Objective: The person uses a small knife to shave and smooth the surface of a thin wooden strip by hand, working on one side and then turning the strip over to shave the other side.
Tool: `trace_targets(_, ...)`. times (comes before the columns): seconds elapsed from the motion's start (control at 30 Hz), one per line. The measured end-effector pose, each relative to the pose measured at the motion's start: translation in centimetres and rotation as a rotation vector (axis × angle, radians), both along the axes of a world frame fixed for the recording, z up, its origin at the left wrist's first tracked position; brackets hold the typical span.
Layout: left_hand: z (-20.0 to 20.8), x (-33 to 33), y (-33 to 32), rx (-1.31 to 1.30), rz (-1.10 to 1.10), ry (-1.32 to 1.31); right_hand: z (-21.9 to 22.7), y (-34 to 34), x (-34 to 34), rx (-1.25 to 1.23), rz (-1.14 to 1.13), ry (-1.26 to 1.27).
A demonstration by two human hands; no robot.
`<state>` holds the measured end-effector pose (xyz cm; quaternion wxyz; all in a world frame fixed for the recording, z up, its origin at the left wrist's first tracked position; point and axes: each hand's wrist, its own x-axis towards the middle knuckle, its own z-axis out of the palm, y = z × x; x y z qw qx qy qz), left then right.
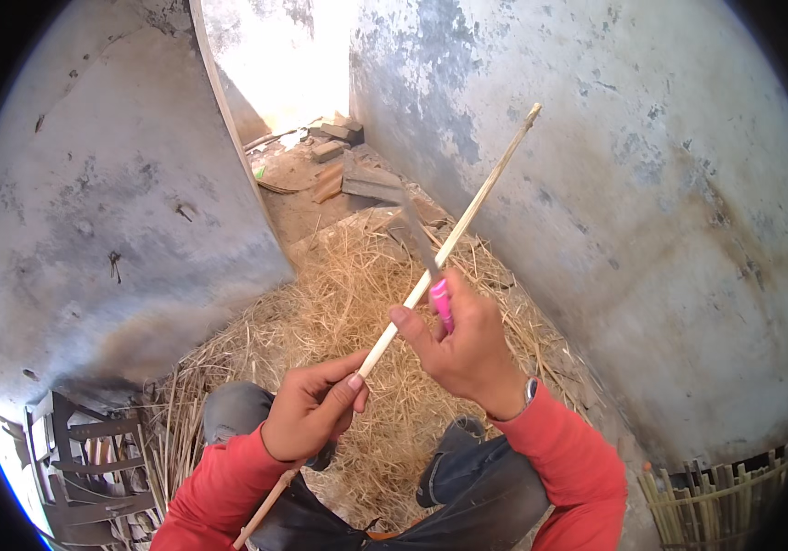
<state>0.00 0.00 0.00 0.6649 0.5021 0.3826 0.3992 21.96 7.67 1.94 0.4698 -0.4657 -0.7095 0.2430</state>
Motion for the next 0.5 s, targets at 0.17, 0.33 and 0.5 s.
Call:
trace_targets(0.17,0.3,-0.2,-0.1,0.06,0.143,-0.051,0.1,-1.9,-1.2,0.09,0.204,-0.272)
trace_targets(0.33,0.1,-0.4,0.0,-0.002,0.184,-0.151,-1.0,-3.6,-2.2,0.105,0.3,-0.375)
trace_targets(0.5,0.0,-1.2,-0.4,0.009,0.156,-0.162,-1.0,-2.6,-2.0,0.181,0.266,-0.391)
